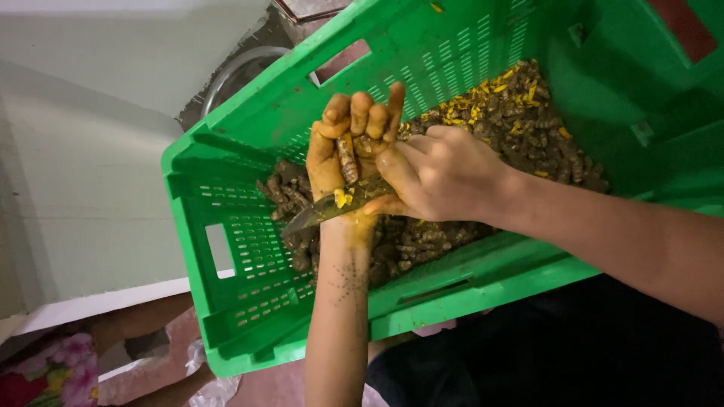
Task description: Peeling the skin off turmeric roots using a knife inside a plastic crate
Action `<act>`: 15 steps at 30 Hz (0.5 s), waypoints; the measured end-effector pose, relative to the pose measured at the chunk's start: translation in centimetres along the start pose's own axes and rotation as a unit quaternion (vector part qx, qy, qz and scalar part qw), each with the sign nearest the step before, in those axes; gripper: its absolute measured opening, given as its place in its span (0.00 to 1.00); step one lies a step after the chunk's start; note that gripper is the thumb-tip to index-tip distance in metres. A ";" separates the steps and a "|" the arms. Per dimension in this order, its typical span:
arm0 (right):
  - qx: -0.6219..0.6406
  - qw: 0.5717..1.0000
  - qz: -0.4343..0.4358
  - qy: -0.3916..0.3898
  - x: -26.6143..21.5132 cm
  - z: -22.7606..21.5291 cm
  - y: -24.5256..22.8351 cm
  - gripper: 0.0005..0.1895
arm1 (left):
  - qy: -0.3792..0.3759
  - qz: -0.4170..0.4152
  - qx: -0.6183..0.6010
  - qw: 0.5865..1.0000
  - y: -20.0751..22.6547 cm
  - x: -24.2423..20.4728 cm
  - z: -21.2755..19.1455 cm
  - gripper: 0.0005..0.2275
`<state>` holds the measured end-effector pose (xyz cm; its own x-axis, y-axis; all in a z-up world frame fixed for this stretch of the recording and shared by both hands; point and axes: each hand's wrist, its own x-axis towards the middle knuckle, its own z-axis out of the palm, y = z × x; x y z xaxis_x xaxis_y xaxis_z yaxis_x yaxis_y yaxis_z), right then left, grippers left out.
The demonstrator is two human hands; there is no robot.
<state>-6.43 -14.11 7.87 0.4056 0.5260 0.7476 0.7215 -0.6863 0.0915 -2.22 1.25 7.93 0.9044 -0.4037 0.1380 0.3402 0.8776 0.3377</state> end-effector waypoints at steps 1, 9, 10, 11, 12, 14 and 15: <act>-0.010 1.000 0.007 -0.003 0.0 0.0 -0.1 0.29 | 0.005 0.010 0.012 1.000 -0.2 0.0 0.4 0.03; -0.042 0.998 0.036 0.034 -0.4 1.3 -0.5 0.35 | -0.111 0.048 0.022 0.992 -0.1 0.9 -4.5 0.06; -0.034 0.998 0.028 0.041 -0.2 1.0 -0.4 0.34 | -0.128 0.031 0.031 0.991 -0.1 1.0 -5.1 0.07; -0.027 0.998 0.019 0.048 0.0 0.8 -0.3 0.33 | -0.146 0.013 0.041 0.988 -0.1 1.0 -5.7 0.08; -0.027 0.998 0.017 0.047 0.0 0.8 -0.2 0.33 | -0.147 0.015 0.039 0.988 -0.4 0.7 -4.7 0.08; -0.103 0.994 0.013 0.038 0.0 0.7 0.0 0.34 | -0.110 -0.022 0.001 0.994 -1.1 0.1 -2.8 0.07; -0.104 0.994 0.012 0.036 -0.2 1.0 0.1 0.34 | -0.111 -0.021 -0.002 0.994 -1.2 0.0 -2.5 0.07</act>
<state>-5.87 -13.80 7.11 0.3744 0.4770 0.7952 0.5780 -0.7906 0.2021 -1.97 0.90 5.17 0.8102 -0.4873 0.3258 0.3783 0.8592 0.3444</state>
